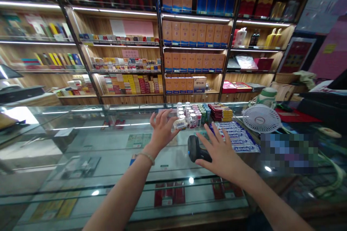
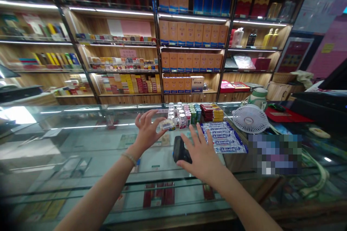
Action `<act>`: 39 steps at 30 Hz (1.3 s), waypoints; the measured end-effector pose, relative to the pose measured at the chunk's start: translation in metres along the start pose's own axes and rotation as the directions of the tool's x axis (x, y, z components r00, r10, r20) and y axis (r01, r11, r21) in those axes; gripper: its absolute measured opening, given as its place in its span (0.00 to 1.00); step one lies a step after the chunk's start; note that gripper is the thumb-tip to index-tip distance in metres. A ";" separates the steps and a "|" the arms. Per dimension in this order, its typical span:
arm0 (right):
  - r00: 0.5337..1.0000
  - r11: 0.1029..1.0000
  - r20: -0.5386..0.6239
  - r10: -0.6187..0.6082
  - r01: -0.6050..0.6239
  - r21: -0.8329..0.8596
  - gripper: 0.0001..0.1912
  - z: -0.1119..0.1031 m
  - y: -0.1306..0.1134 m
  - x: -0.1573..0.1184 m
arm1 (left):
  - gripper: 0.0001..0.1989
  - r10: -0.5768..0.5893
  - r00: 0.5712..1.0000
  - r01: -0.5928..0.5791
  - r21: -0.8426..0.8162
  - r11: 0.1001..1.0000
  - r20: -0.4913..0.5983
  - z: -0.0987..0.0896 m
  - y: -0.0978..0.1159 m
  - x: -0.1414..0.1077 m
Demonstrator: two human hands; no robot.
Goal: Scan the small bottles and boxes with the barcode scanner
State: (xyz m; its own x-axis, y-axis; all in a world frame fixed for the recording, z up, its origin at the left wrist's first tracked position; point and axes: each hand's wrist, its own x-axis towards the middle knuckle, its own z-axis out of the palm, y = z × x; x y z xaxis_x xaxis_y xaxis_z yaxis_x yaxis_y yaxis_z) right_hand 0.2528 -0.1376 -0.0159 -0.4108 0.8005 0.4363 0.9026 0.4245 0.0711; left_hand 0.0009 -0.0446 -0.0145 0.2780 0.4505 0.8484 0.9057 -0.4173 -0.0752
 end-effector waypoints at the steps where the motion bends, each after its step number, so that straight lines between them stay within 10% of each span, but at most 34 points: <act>1: 1.000 1.000 0.003 0.018 -0.018 -0.001 0.41 0.003 -0.001 -0.004 | 0.18 0.001 1.000 -0.001 0.000 1.000 0.001 0.000 0.000 0.000; 18: 0.985 0.953 0.023 0.170 -0.170 0.252 0.15 0.022 -0.013 -0.001 | 0.18 -0.028 1.000 0.028 0.006 1.000 0.006 0.004 -0.002 -0.003; 31: 0.968 0.450 0.174 0.179 -0.238 0.861 0.23 -0.034 -0.012 0.013 | 0.18 -0.131 0.991 0.134 0.068 0.989 -0.037 0.006 -0.020 -0.006; 39: 0.969 0.582 0.189 0.161 -0.248 0.775 0.23 -0.020 -0.019 0.020 | 0.20 -0.167 0.985 0.170 0.075 0.983 -0.042 0.005 -0.025 -0.006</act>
State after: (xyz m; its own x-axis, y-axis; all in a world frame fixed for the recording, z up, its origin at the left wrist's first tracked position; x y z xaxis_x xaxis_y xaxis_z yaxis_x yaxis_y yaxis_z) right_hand 0.2300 -0.1377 0.0096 -0.2770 0.9237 0.2645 0.5276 0.3763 -0.7616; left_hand -0.0217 -0.0334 -0.0205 0.1093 0.4803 0.8703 0.9610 -0.2747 0.0310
